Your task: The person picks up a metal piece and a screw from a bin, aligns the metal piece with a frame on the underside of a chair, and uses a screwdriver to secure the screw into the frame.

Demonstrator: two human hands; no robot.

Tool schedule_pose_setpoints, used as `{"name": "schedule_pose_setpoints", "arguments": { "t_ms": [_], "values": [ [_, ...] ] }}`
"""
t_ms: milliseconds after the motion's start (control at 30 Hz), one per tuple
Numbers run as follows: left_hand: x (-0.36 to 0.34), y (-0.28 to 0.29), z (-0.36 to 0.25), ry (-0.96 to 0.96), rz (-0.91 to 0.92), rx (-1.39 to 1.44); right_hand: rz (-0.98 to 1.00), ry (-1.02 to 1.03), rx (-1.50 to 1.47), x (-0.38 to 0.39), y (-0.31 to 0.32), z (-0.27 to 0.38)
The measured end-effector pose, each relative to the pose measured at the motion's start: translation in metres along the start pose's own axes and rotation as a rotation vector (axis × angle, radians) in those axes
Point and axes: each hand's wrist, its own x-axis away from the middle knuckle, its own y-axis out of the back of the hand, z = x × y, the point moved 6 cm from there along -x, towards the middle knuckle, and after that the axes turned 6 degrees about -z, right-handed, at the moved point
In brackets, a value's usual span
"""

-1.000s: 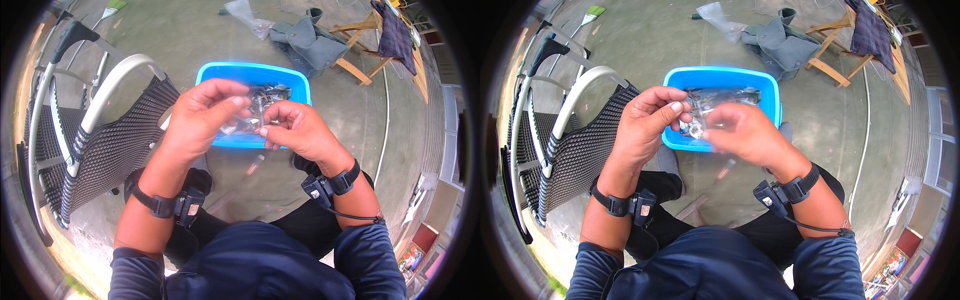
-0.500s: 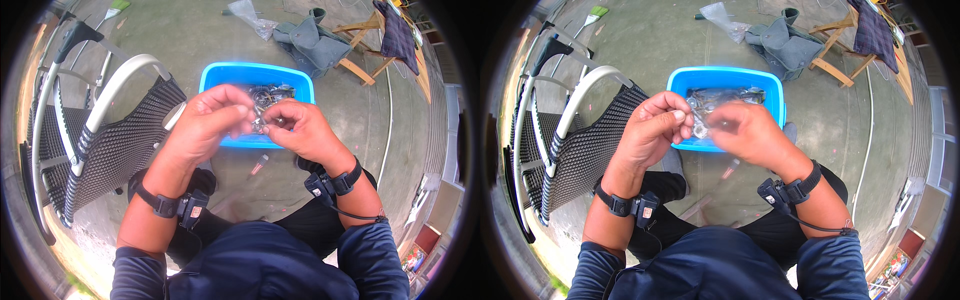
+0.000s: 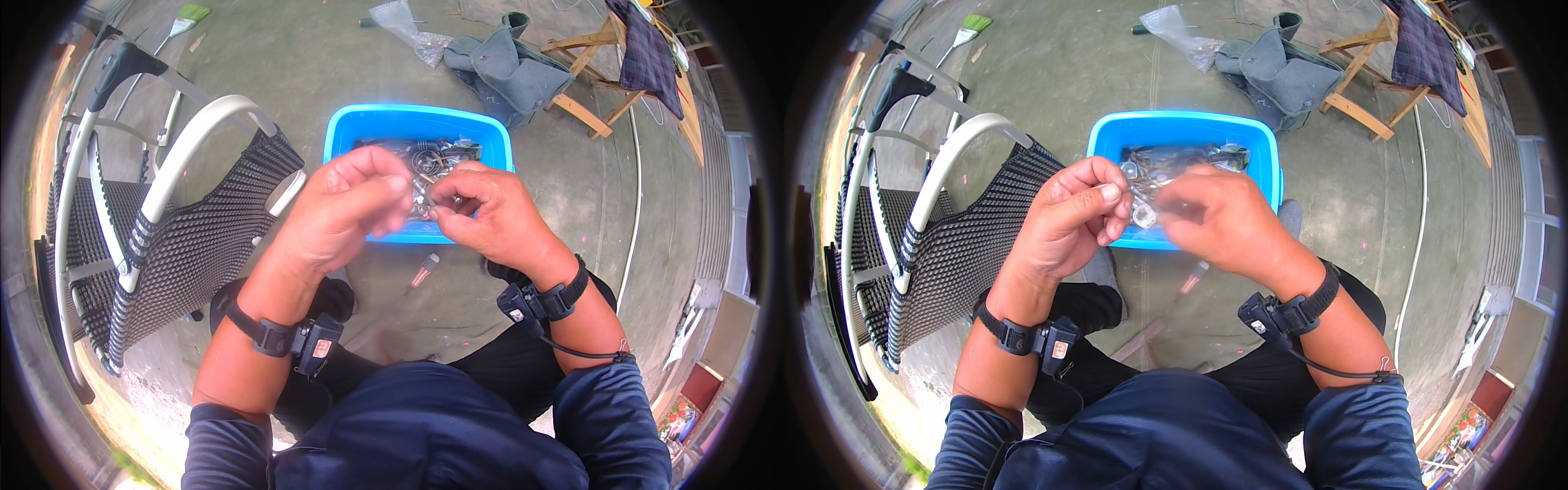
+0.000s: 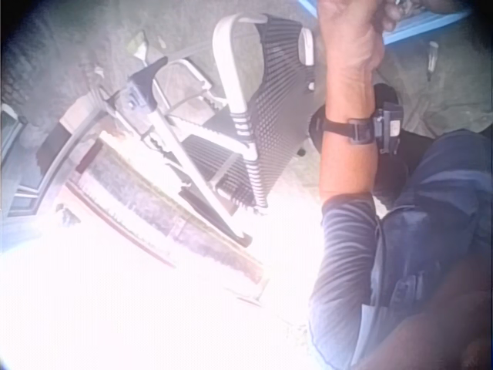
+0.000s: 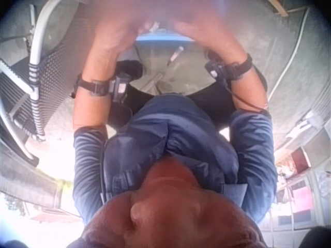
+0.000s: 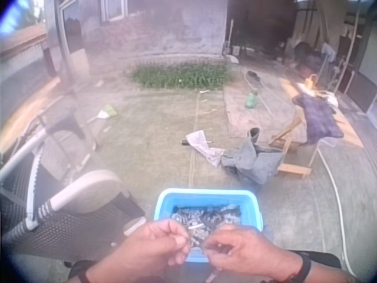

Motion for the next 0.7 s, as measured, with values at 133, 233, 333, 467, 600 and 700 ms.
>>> {"name": "schedule_pose_setpoints", "arguments": {
  "t_ms": [133, 233, 333, 467, 600, 700],
  "values": [
    [0.001, 0.000, 0.000, -0.006, -0.007, -0.038, -0.004, -0.010, 0.003, 0.001, 0.000, -0.002],
    [0.001, 0.000, 0.003, 0.013, -0.007, -0.034, -0.014, 0.008, 0.018, 0.001, -0.001, -0.003],
    [0.001, 0.000, 0.004, 0.040, -0.003, -0.032, -0.032, 0.044, 0.068, 0.002, 0.000, -0.001],
    [0.001, 0.001, 0.006, 0.064, -0.020, -0.057, -0.076, 0.122, 0.163, 0.002, 0.001, 0.003],
    [0.000, 0.002, 0.006, 0.062, -0.030, -0.083, -0.098, 0.141, 0.231, 0.002, 0.001, 0.008],
    [-0.001, 0.002, 0.007, 0.071, -0.038, -0.093, -0.121, 0.191, 0.293, 0.002, 0.001, 0.010]
  ]
}}
